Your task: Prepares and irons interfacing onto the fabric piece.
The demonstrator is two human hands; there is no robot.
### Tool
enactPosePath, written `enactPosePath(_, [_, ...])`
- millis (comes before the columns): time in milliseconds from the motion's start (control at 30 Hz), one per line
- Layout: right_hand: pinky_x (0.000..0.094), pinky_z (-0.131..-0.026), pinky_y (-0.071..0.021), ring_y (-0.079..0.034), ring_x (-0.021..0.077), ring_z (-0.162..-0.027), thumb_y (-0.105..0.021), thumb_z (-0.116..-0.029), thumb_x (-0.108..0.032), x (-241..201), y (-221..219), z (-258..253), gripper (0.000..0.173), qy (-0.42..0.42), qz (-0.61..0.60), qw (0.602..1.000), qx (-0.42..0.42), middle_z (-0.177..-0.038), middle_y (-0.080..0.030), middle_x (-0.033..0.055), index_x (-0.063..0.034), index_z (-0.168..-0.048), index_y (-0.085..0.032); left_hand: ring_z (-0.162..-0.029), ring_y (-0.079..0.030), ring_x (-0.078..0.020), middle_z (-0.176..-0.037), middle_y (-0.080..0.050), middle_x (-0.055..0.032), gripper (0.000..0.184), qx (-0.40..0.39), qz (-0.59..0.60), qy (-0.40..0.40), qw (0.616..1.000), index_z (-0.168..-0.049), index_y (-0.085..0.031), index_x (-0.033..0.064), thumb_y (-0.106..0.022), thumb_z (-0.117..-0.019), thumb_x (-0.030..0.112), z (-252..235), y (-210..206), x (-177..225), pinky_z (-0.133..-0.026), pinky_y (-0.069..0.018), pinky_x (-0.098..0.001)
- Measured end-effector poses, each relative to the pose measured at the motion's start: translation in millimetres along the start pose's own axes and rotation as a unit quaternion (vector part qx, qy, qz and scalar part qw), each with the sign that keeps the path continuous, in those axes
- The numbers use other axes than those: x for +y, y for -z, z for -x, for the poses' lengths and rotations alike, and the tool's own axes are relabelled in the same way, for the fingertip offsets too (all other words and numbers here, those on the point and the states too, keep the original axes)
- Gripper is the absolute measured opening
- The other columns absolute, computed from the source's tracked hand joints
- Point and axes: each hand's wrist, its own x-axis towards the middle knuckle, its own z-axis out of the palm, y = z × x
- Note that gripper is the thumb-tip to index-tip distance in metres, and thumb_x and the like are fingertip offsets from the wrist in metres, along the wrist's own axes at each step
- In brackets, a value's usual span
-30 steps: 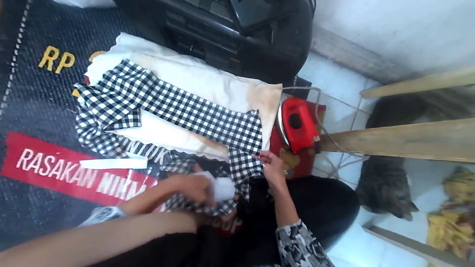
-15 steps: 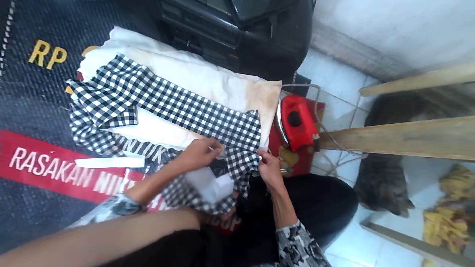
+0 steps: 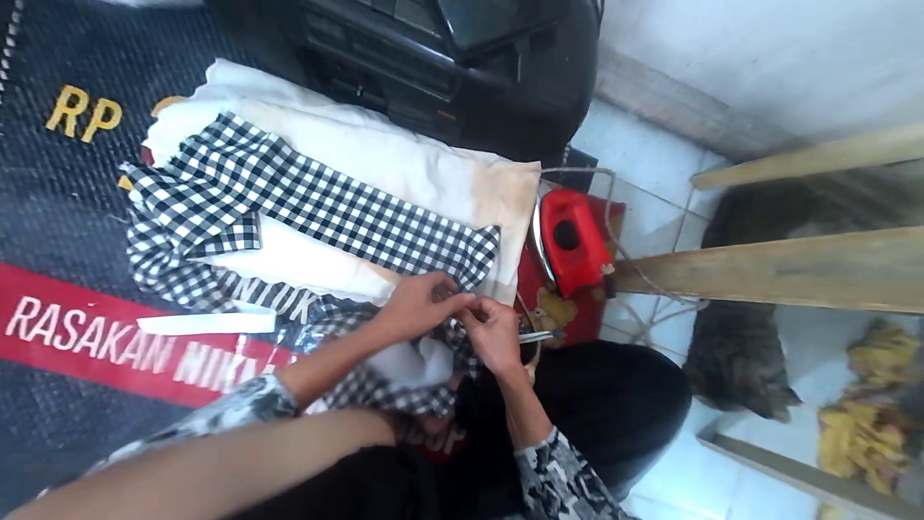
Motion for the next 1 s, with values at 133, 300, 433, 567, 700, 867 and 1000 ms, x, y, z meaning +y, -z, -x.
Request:
enactPosePath(133, [0.0291, -0.071, -0.0568, -0.067, 0.0085, -0.071, -0.077, -0.0902, -0.012, -4, -3, -1, 0.011, -0.009, 0.017, 1.000, 0.000, -0.079, -0.072, 0.0057, -0.0016, -0.090, -0.074, -0.081, -0.071, -0.0191, -0.089, -0.073, -0.0093, 0.026, 0.008, -0.021, -0.008, 1.000, -0.103, -0.072, 0.0029, -0.066, -0.1013, 0.028, -3, 1, 0, -0.079, -0.0580, -0.0432])
enactPosePath(300, [0.0277, -0.064, -0.0521, -0.060, 0.0072, -0.063, -0.086, -0.0837, -0.022, -1, -2, -3, 0.025, -0.038, -0.004, 0.999, 0.008, -0.071, -0.066, 0.0033, -0.0031, -0.082, -0.069, -0.075, -0.068, -0.0187, -0.083, -0.070, -0.0106, 0.021, 0.019, -0.048, -0.026, 0.998, -0.099, -0.072, 0.0001, -0.059, -0.1043, 0.016, 1, 5, 4, -0.075, -0.0570, -0.0410])
enactPosePath(433, [0.0212, -0.058, -0.0468, -0.054, 0.0031, -0.057, -0.080, -0.0903, -0.019, 9, 1, -6, 0.029, -0.033, -0.095, 0.995, 0.003, -0.064, -0.059, -0.0008, -0.0041, -0.075, -0.062, -0.073, -0.068, -0.0179, -0.084, -0.069, -0.0108, 0.019, 0.031, 0.017, -0.002, 0.999, -0.100, -0.069, -0.0006, -0.058, -0.1032, 0.014, -2, 12, -5, -0.072, -0.0580, -0.0398])
enactPosePath(567, [0.0230, -0.061, -0.0482, -0.054, 0.0038, -0.060, -0.072, -0.0969, -0.017, 18, 7, -9, 0.029, -0.042, -0.117, 0.992, 0.025, -0.066, -0.058, -0.0012, -0.0046, -0.075, -0.059, -0.075, -0.064, -0.0163, -0.087, -0.065, -0.0103, 0.017, 0.066, 0.093, 0.029, 0.993, -0.102, -0.065, 0.0005, -0.052, -0.1045, 0.012, 1, 31, -11, -0.072, -0.0560, -0.0380])
enactPosePath(700, [0.0247, -0.064, -0.0489, -0.055, 0.0057, -0.063, -0.065, -0.0984, -0.006, 24, 15, -11, 0.015, -0.091, -0.064, 0.993, 0.041, -0.072, -0.061, 0.0038, 0.0027, -0.086, -0.065, -0.083, -0.068, -0.0075, -0.094, -0.067, -0.0009, 0.019, 0.120, 0.227, 0.046, 0.965, -0.102, -0.060, 0.0037, -0.043, -0.1044, 0.011, 2, 62, -22, -0.082, -0.0592, -0.0311])
enactPosePath(867, [0.0335, -0.068, -0.0626, -0.072, 0.0177, -0.068, -0.060, -0.1027, -0.007, 26, 13, -15, 0.017, -0.161, -0.086, 0.982, 0.046, -0.082, -0.071, 0.0152, 0.0088, -0.098, -0.064, -0.080, -0.067, -0.0058, -0.090, -0.069, 0.0054, 0.022, 0.184, 0.325, 0.045, 0.927, -0.097, -0.060, 0.0128, -0.039, -0.1031, 0.011, 4, 95, -43, -0.081, -0.0587, -0.0286])
enactPosePath(1000, [0.0325, -0.066, -0.0632, -0.072, 0.0181, -0.065, -0.067, -0.1006, -0.014, 28, 15, -18, 0.021, -0.184, -0.089, 0.977, 0.062, -0.081, -0.071, 0.0140, 0.0061, -0.095, -0.065, -0.082, -0.068, -0.0080, -0.087, -0.068, 0.0061, 0.018, 0.242, 0.347, 0.050, 0.905, -0.096, -0.055, 0.0165, -0.039, -0.1031, 0.017, 8, 119, -59, -0.084, -0.0580, -0.0319])
